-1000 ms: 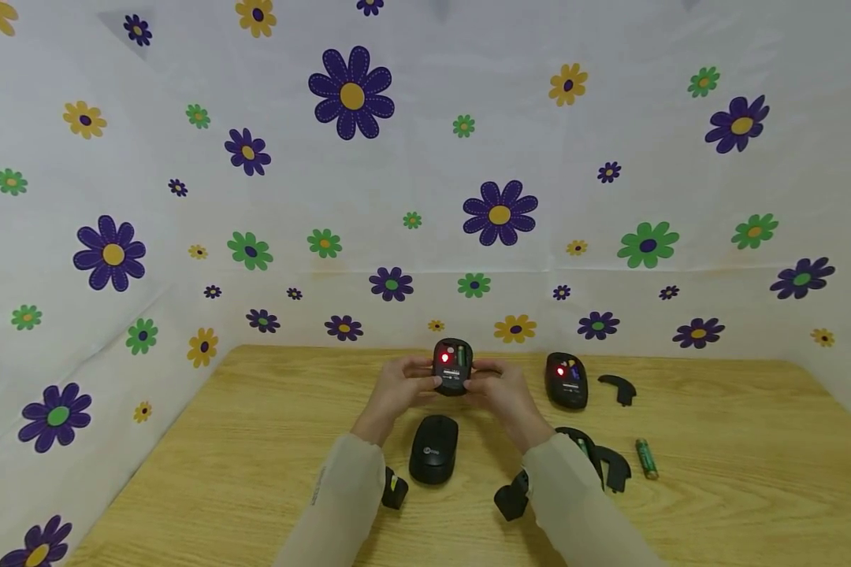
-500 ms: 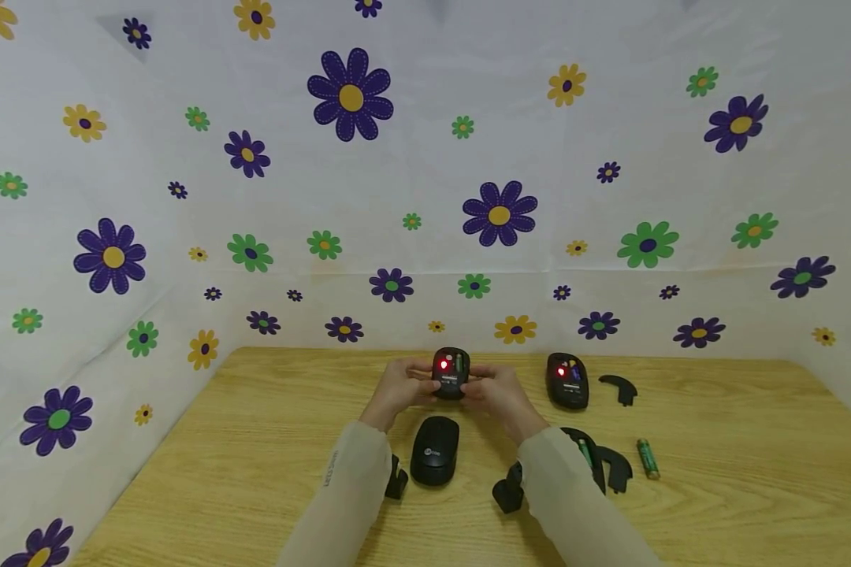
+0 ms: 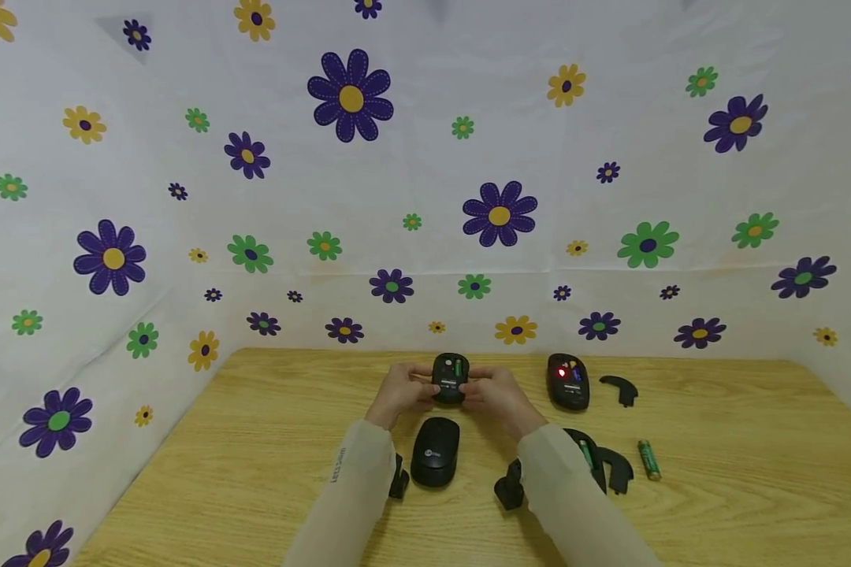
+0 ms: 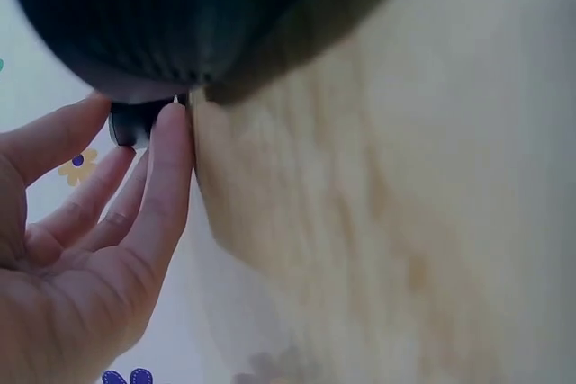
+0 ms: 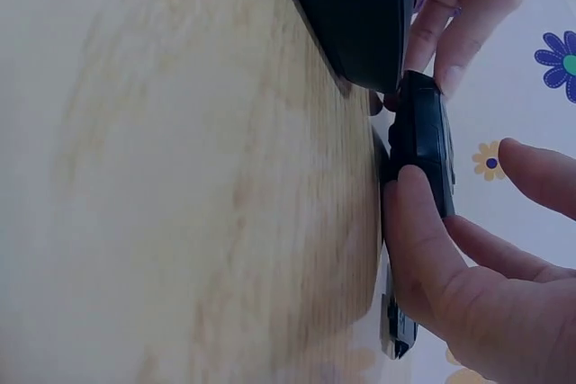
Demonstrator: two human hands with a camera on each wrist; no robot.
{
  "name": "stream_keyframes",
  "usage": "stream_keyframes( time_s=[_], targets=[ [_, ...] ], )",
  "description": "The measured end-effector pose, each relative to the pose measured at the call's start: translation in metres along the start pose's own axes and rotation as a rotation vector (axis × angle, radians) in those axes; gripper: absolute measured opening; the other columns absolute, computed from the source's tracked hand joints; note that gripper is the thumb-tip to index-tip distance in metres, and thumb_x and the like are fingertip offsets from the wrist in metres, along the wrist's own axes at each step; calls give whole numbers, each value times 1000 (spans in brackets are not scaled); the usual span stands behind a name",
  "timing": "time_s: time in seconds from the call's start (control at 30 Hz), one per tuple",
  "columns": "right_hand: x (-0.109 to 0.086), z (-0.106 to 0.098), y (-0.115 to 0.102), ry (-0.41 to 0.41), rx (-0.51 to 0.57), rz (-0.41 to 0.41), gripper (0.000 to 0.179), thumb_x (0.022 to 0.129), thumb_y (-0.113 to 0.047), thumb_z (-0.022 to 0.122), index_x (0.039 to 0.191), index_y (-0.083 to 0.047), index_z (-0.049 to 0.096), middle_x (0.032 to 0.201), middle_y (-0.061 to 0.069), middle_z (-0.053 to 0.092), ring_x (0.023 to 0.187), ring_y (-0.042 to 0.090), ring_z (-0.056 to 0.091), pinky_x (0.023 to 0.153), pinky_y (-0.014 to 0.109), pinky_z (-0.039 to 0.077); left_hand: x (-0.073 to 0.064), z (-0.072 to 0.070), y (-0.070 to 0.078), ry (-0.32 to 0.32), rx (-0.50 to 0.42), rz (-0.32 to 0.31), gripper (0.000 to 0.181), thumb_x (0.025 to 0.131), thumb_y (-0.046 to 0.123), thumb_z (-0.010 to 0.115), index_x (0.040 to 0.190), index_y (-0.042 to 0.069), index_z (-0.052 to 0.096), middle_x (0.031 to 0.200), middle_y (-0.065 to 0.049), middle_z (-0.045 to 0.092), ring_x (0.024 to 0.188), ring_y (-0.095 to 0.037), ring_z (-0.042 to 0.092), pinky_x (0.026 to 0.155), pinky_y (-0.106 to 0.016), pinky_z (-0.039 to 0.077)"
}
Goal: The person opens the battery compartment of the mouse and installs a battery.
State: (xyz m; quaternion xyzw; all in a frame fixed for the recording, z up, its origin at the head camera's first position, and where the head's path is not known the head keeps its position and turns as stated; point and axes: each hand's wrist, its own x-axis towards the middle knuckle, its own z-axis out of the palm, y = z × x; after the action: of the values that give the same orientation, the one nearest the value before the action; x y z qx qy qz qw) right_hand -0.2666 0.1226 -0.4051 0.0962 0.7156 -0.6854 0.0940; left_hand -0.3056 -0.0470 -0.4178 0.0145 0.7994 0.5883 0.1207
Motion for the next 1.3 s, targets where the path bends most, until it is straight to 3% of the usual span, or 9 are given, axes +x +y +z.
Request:
stream_keyframes(
  time_s=[0.2, 0.37, 0.7, 0.97, 1.17, 1.3],
  targets=[
    [-1, -2, 0, 23, -3, 10, 47, 98, 3, 59, 141, 17, 45, 134, 33, 54, 115, 40, 62, 98, 44, 55, -5, 0, 4, 10, 23, -6, 36, 91, -7, 69, 126, -11, 62, 106, -22, 69, 87, -28, 71, 76, -36, 63],
    [-7, -4, -3, 23, -35, 15, 47, 96, 1, 63, 138, 16, 47, 129, 30, 58, 109, 37, 64, 95, 41, 57, -11, -9, 6, 10, 45, 20, 35, 93, -6, 65, 127, -11, 61, 105, -21, 69, 91, -29, 69, 82, -39, 62],
    [-28, -12, -8, -35, -65, -17, 47, 98, 0, 61, 138, 17, 46, 128, 33, 58, 116, 46, 60, 96, 46, 56, -26, -25, -2, -93, 81, 117, 33, 95, -4, 64, 127, -13, 61, 103, -21, 69, 93, -32, 70, 84, -42, 62],
    [-42, -16, -7, -76, -79, -8, 45, 97, -2, 63, 136, 14, 49, 120, 30, 63, 106, 40, 66, 90, 46, 59, -41, -30, -3, -148, 80, 126, 32, 95, -6, 63, 127, -13, 60, 104, -21, 66, 96, -36, 70, 83, -43, 62],
    [-54, -16, 0, -104, -131, -8, 44, 96, -7, 64, 134, 13, 52, 118, 24, 66, 100, 34, 68, 85, 46, 61, -56, -34, -2, -181, 132, 161, 34, 95, -4, 64, 127, -13, 60, 108, -21, 67, 96, -34, 69, 81, -43, 62],
    [-60, -15, 2, -128, -71, 15, 45, 96, -5, 64, 135, 13, 51, 124, 26, 63, 102, 35, 66, 82, 47, 62, -64, -36, -2, -194, 132, 144, 34, 96, -3, 64, 129, -11, 59, 112, -21, 65, 96, -32, 67, 80, -44, 62]
  ],
)
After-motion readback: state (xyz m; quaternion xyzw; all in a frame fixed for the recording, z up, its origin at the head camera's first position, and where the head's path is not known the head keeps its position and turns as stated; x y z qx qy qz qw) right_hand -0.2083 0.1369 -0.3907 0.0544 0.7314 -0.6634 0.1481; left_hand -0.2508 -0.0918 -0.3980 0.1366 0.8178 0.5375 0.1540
